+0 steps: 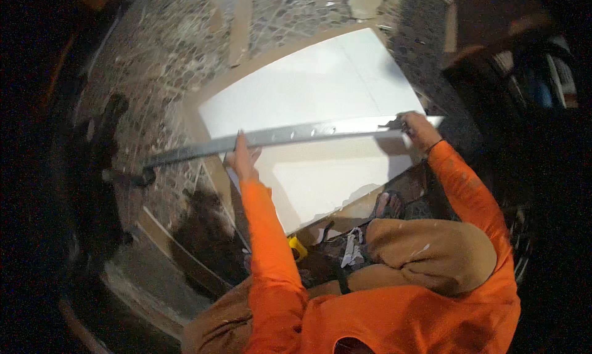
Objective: The person measures a white board with a tape measure and marks it with a pen. Then they use a metal straightedge and a utility knife to cut the board along the marked line.
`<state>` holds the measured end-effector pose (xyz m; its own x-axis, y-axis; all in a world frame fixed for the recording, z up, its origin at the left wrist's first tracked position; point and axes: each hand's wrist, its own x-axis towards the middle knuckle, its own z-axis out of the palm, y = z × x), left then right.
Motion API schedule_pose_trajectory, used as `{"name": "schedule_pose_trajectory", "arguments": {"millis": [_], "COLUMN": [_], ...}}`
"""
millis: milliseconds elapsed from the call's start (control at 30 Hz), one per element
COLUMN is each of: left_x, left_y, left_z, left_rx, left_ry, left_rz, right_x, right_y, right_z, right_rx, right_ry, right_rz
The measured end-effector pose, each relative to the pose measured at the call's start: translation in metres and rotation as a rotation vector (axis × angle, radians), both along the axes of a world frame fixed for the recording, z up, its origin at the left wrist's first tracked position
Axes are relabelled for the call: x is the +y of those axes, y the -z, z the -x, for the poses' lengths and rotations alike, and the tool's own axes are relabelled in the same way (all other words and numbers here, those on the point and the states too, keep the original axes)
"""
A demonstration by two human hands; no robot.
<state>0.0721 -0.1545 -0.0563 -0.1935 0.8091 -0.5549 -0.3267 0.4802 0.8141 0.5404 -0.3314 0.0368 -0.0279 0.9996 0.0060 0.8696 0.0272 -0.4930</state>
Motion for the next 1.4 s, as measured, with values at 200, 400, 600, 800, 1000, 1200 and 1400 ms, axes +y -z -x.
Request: {"name": "schedule_pose_trajectory", "arguments": {"millis": [200,400,600,800,1000,1200,1400], "left_x": [0.052,0.083,0.119,0.175,0.124,0.074,0.056], "left_y": [-0.023,-0.010,-0.038,-0.044,-0.128,-0.025,-0.003], "left_z": [-0.042,-0.026,-0.052,0.033,0.035,0.015,-0.064], "left_rx": [-0.241,-0.009,1.523,1.550,1.712,1.545,1.445], "left_ry": [0.247,0.227,0.824,1.032,0.951,0.648,0.567], "left_rz": [0.063,0.000,-0.886,-1.018,-0.994,-0.844,-0.651], "right_x": [0.095,0.139,0.115,0.125,0.153,0.197,0.188], "right_y": [0.044,0.043,0.055,0.026,0.024,0.040,0.061], "right_z": [-0.121,-0.117,-0.127,-0.071,-0.078,-0.091,-0.130], "right_rx": [-0.070,0.312,0.360,0.165,0.154,0.042,0.315], "right_ry": [0.056,0.049,-0.066,-0.203,-0.291,-0.206,-0.058], "right_rz": [-0.102,0.088,-0.018,-0.152,-0.289,-0.218,-0.134]}}
